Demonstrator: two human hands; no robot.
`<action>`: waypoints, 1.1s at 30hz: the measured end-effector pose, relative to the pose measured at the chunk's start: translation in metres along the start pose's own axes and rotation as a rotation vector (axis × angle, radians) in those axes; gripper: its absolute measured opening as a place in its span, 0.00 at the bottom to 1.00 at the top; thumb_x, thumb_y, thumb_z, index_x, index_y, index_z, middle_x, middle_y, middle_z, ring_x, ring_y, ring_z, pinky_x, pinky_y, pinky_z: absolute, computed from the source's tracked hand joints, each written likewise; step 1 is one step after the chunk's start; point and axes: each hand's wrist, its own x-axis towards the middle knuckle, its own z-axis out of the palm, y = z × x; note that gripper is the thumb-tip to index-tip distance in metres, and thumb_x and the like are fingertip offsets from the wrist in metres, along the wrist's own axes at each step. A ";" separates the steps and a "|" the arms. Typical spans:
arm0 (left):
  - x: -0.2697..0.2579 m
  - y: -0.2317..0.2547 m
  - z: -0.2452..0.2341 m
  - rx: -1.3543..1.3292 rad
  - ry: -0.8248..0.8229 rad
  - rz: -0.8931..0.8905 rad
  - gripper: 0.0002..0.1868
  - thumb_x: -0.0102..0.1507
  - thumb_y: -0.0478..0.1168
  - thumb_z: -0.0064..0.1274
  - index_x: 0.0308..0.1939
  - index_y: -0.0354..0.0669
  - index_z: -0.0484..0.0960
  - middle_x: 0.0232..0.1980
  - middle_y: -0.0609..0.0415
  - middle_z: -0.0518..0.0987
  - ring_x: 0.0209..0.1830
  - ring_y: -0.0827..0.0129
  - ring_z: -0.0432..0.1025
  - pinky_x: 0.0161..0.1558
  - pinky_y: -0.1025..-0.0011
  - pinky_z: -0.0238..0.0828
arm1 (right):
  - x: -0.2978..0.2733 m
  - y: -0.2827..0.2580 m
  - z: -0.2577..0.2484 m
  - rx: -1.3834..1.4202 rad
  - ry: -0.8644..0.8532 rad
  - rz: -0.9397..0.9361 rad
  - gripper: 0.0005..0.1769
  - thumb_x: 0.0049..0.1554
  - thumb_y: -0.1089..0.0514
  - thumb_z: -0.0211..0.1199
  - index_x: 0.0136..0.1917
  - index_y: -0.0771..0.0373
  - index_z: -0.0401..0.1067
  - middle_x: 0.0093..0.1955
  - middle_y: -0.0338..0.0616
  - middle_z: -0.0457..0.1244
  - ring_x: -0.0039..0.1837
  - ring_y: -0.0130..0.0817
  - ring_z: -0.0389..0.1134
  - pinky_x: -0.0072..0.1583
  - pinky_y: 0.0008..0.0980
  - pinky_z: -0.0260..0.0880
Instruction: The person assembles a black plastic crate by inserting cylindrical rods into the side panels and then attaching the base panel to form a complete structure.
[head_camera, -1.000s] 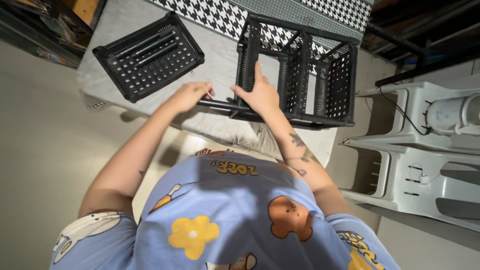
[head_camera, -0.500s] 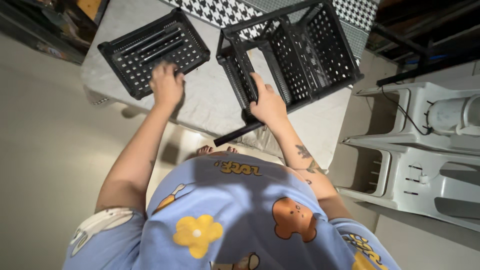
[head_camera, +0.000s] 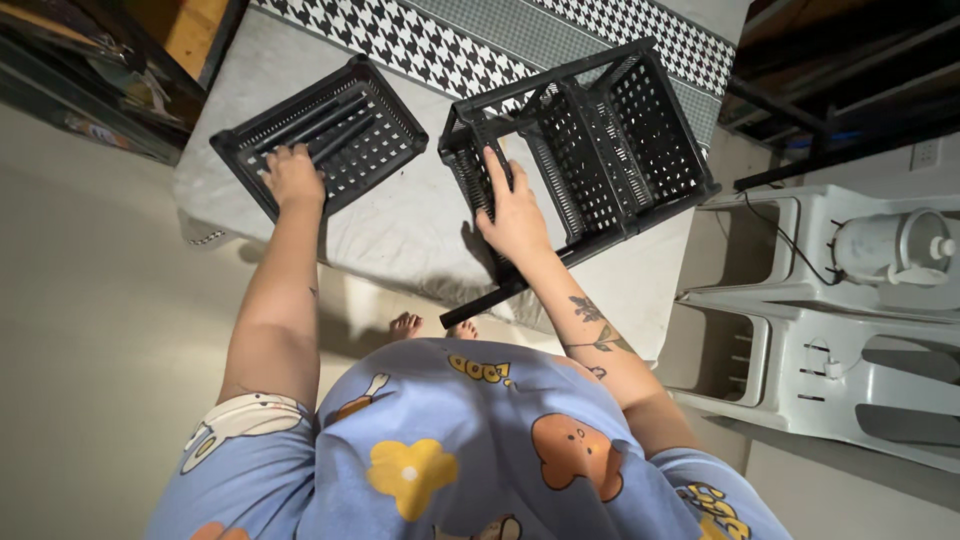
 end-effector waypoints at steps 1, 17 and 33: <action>-0.001 0.000 -0.004 0.027 0.004 0.019 0.31 0.54 0.42 0.70 0.60 0.46 0.79 0.64 0.44 0.73 0.67 0.49 0.64 0.60 0.43 0.63 | 0.001 0.002 0.002 0.018 0.003 0.012 0.54 0.49 0.60 0.67 0.82 0.44 0.44 0.75 0.70 0.50 0.63 0.70 0.62 0.63 0.51 0.68; -0.086 0.136 -0.113 -1.293 0.184 0.397 0.15 0.68 0.27 0.55 0.58 0.41 0.81 0.56 0.53 0.72 0.51 0.73 0.74 0.53 0.78 0.74 | -0.015 0.014 -0.018 0.019 -0.038 0.053 0.48 0.56 0.69 0.53 0.82 0.36 0.45 0.73 0.65 0.55 0.58 0.64 0.69 0.58 0.51 0.71; -0.070 0.208 -0.044 -0.837 0.006 0.406 0.19 0.64 0.45 0.63 0.54 0.38 0.81 0.43 0.43 0.84 0.41 0.55 0.80 0.45 0.63 0.75 | -0.029 0.049 -0.001 0.397 0.053 0.097 0.37 0.59 0.58 0.64 0.78 0.52 0.54 0.74 0.64 0.51 0.74 0.62 0.56 0.73 0.46 0.59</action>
